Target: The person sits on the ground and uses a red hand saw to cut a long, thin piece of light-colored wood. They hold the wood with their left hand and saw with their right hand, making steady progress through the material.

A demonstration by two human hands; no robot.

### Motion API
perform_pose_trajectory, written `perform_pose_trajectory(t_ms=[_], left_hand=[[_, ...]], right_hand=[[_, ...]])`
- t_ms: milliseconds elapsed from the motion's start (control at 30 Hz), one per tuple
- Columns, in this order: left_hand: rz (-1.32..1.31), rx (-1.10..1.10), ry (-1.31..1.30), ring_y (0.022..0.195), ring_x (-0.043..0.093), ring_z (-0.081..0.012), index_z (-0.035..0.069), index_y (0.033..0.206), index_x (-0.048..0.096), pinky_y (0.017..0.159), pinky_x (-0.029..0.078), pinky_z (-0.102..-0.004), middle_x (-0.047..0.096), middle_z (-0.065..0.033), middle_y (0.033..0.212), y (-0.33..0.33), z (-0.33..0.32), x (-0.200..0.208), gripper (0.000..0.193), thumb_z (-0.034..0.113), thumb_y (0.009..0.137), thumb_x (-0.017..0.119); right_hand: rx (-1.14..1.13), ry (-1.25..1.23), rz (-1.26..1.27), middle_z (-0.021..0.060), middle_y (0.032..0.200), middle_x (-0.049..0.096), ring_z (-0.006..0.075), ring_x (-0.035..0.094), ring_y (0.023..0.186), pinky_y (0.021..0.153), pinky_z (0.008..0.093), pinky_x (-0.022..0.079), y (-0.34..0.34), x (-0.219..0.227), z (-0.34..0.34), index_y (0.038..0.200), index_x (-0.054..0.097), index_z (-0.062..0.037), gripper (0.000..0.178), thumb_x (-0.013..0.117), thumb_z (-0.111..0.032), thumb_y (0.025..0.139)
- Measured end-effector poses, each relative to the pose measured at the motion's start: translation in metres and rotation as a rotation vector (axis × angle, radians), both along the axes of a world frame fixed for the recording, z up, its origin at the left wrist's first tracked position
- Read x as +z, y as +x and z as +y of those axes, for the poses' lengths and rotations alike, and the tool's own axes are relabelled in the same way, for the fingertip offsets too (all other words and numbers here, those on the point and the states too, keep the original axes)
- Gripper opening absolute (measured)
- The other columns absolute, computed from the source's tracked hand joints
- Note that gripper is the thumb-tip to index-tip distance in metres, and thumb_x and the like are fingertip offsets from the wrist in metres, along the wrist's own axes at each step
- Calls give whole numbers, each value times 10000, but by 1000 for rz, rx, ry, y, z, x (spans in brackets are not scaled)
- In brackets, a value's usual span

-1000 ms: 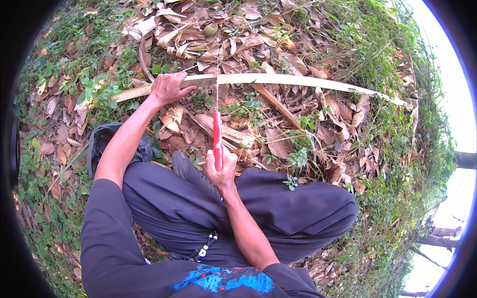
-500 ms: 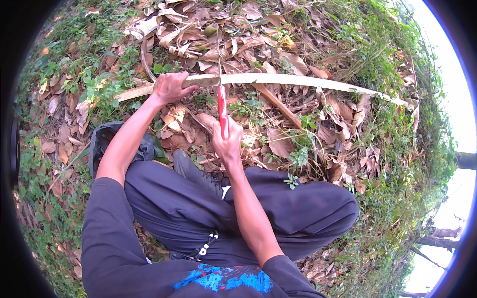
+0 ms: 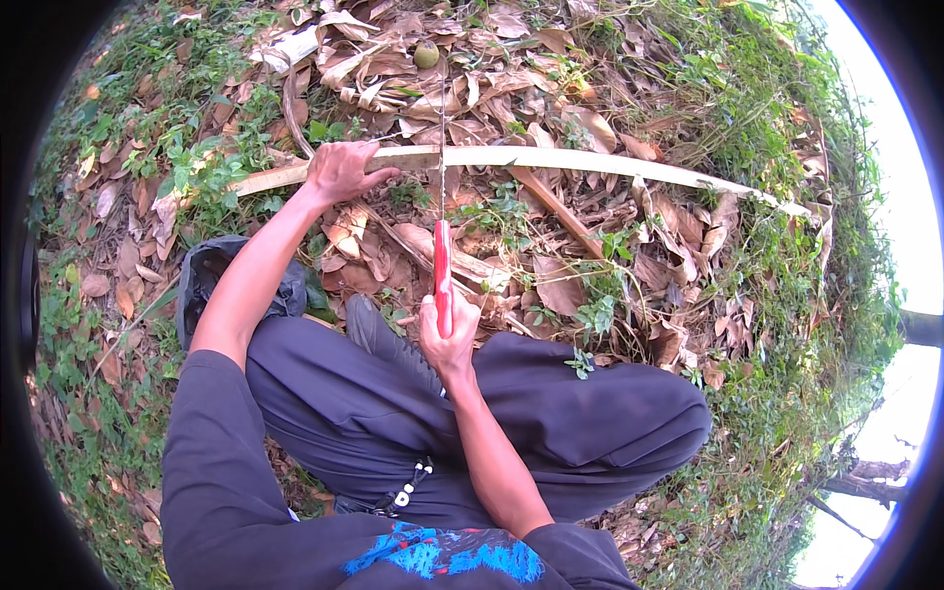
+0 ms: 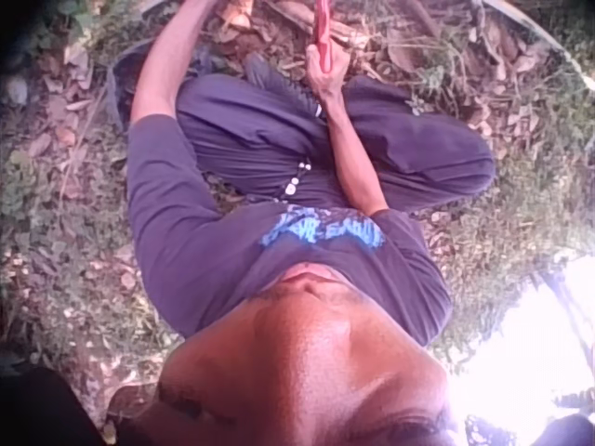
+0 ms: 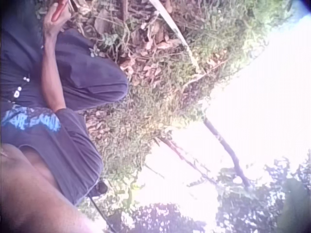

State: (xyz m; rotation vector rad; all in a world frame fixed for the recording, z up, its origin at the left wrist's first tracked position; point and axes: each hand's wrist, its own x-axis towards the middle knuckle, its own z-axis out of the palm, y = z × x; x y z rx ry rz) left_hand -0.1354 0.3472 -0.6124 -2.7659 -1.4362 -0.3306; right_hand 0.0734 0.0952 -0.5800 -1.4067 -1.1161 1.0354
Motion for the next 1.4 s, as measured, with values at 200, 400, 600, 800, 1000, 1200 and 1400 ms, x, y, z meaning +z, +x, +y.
perform_pose_trajectory(t_ms=[200,400,600,800,1000,1200,1400], left_hand=[[-39,-6,27,664,721,-285,68,910,675,577,577,-418,716,-125,763,-2,0,-7,659,717,900,559],[-1,10,-6,657,719,-290,74,918,661,579,575,-417,708,-119,746,4,-2,4,649,716,895,566],[-4,5,38,631,711,-279,77,899,661,558,570,-413,703,-117,732,-2,1,-1,643,715,891,574],[-55,-17,76,599,702,-271,72,841,638,549,574,-410,689,-106,696,-1,1,-3,662,728,893,560],[-23,34,-21,586,697,-265,74,823,634,537,563,-420,681,-100,676,1,3,0,667,733,889,564],[-23,43,-23,566,685,-247,86,824,629,527,561,-409,676,-94,670,0,2,-1,683,760,887,538],[-13,32,-13,558,682,-236,85,825,629,504,558,-401,681,-90,679,0,0,0,675,750,898,534]], right_hand=[[-28,64,42,-26,597,503,57,460,520,476,252,362,-4,1,28,853,575,4,111,547,-35,953],[-17,88,-103,17,590,504,97,461,502,465,294,361,9,-7,118,750,540,-11,206,577,-89,937],[-27,84,-73,-6,586,508,77,472,502,465,274,369,-3,-6,80,755,543,-25,211,578,-95,950],[-5,19,-30,-31,587,489,50,441,510,469,255,348,-3,14,0,827,569,-1,142,558,-63,954],[-19,16,91,33,556,515,88,491,479,506,289,474,-8,21,-6,856,576,47,117,572,-54,916],[-31,-19,59,15,543,516,80,504,469,476,271,435,-16,28,-1,861,591,34,102,592,-48,921],[-25,-9,40,-1,563,514,69,488,482,476,265,440,0,34,2,848,576,27,123,575,-61,933]])
